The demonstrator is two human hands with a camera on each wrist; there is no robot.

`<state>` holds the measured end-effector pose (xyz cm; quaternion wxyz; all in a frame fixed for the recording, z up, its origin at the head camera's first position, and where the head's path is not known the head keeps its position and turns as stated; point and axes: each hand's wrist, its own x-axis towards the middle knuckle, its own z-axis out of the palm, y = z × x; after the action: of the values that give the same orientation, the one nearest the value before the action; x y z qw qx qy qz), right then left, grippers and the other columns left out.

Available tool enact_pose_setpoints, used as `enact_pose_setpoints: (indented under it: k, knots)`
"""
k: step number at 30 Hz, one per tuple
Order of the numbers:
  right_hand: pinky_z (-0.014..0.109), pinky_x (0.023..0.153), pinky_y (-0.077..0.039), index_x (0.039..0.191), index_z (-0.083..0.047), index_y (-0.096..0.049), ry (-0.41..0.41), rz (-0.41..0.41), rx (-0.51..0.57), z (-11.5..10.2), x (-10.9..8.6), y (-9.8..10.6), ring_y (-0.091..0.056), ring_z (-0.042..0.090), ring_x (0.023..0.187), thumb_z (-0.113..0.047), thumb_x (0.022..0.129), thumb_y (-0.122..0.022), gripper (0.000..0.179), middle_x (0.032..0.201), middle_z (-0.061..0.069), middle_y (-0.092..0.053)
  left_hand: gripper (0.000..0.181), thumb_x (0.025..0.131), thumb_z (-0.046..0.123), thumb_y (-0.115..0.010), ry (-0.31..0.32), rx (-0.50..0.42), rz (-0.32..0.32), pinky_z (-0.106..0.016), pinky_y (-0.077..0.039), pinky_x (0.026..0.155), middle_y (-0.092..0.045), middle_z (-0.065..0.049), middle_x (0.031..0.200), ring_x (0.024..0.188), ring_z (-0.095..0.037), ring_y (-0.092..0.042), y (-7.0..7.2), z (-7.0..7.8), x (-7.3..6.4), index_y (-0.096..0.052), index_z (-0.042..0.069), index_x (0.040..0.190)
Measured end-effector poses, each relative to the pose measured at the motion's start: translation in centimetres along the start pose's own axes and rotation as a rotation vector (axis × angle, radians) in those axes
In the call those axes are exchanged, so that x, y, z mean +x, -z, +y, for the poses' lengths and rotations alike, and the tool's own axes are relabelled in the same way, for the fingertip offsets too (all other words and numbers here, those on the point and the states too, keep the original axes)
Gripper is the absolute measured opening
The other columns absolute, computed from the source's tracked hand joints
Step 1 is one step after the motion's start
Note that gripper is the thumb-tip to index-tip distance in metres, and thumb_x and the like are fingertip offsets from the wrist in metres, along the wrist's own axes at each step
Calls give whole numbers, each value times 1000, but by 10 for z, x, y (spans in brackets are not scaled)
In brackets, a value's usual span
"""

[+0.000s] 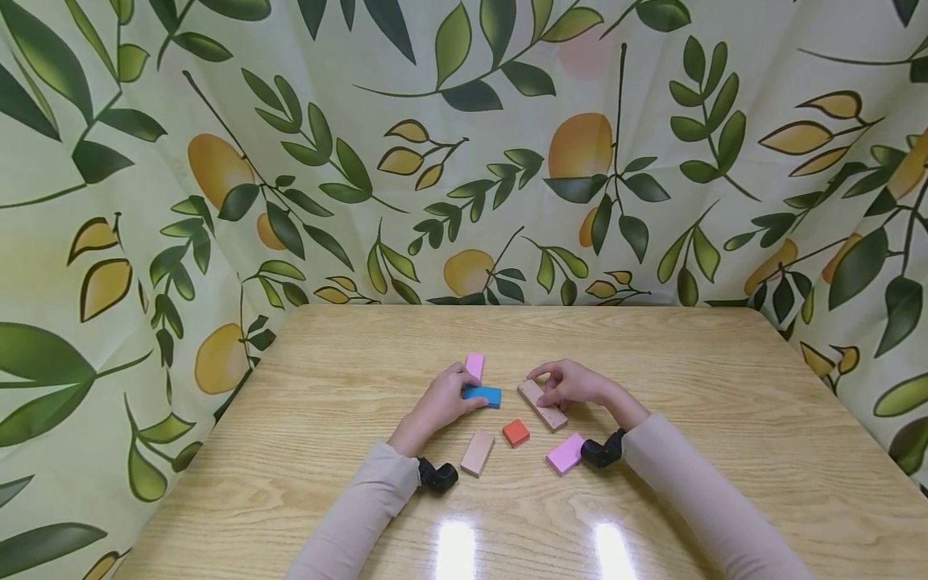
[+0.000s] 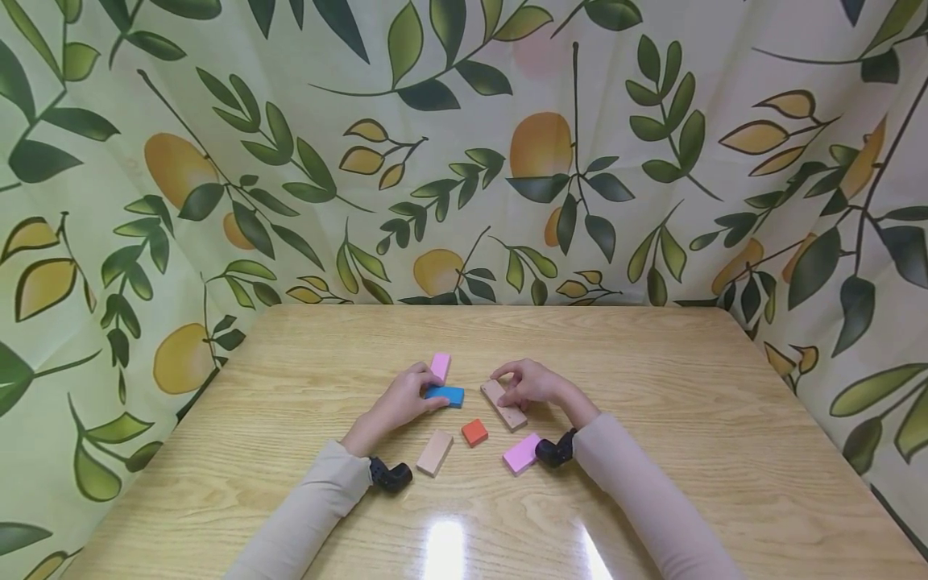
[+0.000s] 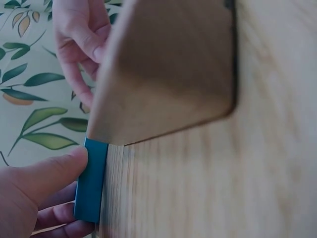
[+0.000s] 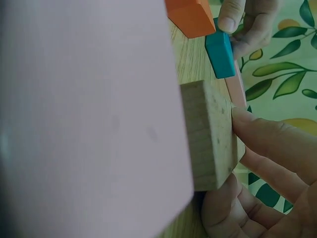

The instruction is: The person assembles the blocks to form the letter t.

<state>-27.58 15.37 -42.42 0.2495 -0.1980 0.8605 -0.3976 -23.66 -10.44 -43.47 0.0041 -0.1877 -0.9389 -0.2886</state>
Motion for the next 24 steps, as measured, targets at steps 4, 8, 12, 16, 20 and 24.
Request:
enact_pose_setpoints:
  k: [4,8,12,16,20,24]
  knots:
    - [22,59,-47,132,2,-52,-7,9,-4,0,0,0,-51,10,61,-8,85,-70,51,75,1,-57,37,85,28,-74,5,11,4,-36,-54,89,-62,-10,107,95,-19,-60,-1,0,2,-70,1,110]
    - [22,60,-48,131,1,-52,-23,30,-8,0,-1,-2,-53,10,62,-8,85,-70,50,77,2,-58,38,85,28,-73,8,20,5,-35,-54,87,-61,-10,107,93,-17,-59,-2,1,2,-69,0,111]
    - [22,59,-50,129,3,-52,-30,45,-2,0,-3,-3,-53,9,61,-8,85,-70,50,76,3,-59,38,86,28,-73,25,24,-5,-36,-54,87,-61,-11,109,93,-18,-59,-2,4,2,-69,0,111]
    - [22,58,-50,129,5,-52,-27,59,4,-1,-5,-5,-54,8,60,-8,84,-71,50,75,4,-60,39,86,27,-73,37,23,-7,-38,-54,92,-62,-13,114,98,-21,-60,-1,7,2,-69,-1,113]
    - [21,57,-50,127,3,-54,-58,97,17,-2,-4,-8,-54,9,60,-9,84,-72,49,76,3,-59,39,86,27,-73,23,41,9,-39,-54,92,-62,-14,114,99,-22,-62,-1,9,2,-69,-1,112]
    - [21,56,-49,127,1,-55,-89,132,26,-3,-4,-11,-54,9,59,-10,83,-73,48,76,4,-57,39,85,27,-73,17,49,26,-39,-54,92,-63,-13,112,99,-22,-62,-2,10,2,-70,-1,111]
